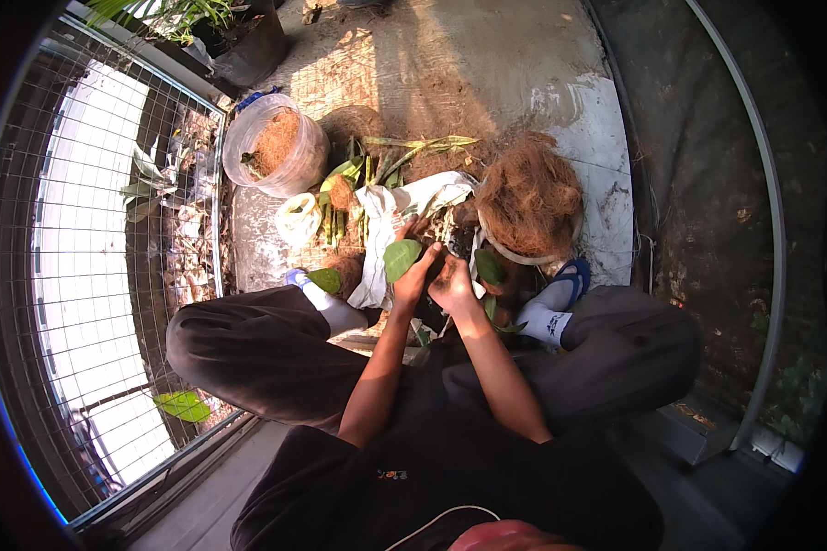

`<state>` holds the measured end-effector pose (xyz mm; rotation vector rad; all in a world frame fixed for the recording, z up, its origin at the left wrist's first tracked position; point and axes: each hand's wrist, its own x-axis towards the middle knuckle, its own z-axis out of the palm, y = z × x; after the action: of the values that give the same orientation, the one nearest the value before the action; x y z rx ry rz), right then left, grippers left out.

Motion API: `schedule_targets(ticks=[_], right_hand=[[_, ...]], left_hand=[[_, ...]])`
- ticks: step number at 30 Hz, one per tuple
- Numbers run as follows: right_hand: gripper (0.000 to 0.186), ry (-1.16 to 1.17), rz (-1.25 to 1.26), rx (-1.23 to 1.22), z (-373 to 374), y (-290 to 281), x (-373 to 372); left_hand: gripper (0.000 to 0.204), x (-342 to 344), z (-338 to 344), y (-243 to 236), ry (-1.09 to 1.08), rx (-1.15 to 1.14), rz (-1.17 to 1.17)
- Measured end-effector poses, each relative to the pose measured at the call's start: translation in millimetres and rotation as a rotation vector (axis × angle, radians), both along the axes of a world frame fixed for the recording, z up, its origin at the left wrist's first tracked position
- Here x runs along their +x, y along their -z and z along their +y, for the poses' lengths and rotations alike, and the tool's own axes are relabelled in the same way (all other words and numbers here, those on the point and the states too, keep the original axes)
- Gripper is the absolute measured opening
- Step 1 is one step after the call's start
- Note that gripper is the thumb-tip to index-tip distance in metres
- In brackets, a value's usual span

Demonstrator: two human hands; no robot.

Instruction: The person sits on the floor and packs soil and coconut coir around small plants, forming them into compact balls by hand. They handle the plants and soil materials directly, shaping and compressing the mixture into round forms.

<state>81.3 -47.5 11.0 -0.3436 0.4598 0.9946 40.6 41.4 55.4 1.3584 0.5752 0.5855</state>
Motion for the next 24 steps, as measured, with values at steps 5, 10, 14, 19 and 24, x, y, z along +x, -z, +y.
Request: schedule_targets(ticks=[5, 10, 14, 19, 24], right_hand=[[0.022, 0.111, 0.156, -0.094, -9, -8, 16], [0.02, -0.072, -0.033, -0.225, -6, -22, 11], [0.029, -0.239, -0.112, -0.383, -4, -6, 13], [0.033, -0.406, -0.498, -0.916, -14, 50, 11], [0.048, -0.934, -1.503, -1.332, -12, 80, -5]], left_hand=[[0.055, 1, -1, -21, 0.136, -0.018, 0.307], [0.03, -1, -1, -25, 0.069, -0.14, 0.327], [0.041, -3, 16, -21, -0.089, -0.23, 0.322], [0.053, -10, 40, -9, -0.398, -0.288, 0.256], [0.059, -23, 47, 2, -0.574, -0.251, 0.207]])
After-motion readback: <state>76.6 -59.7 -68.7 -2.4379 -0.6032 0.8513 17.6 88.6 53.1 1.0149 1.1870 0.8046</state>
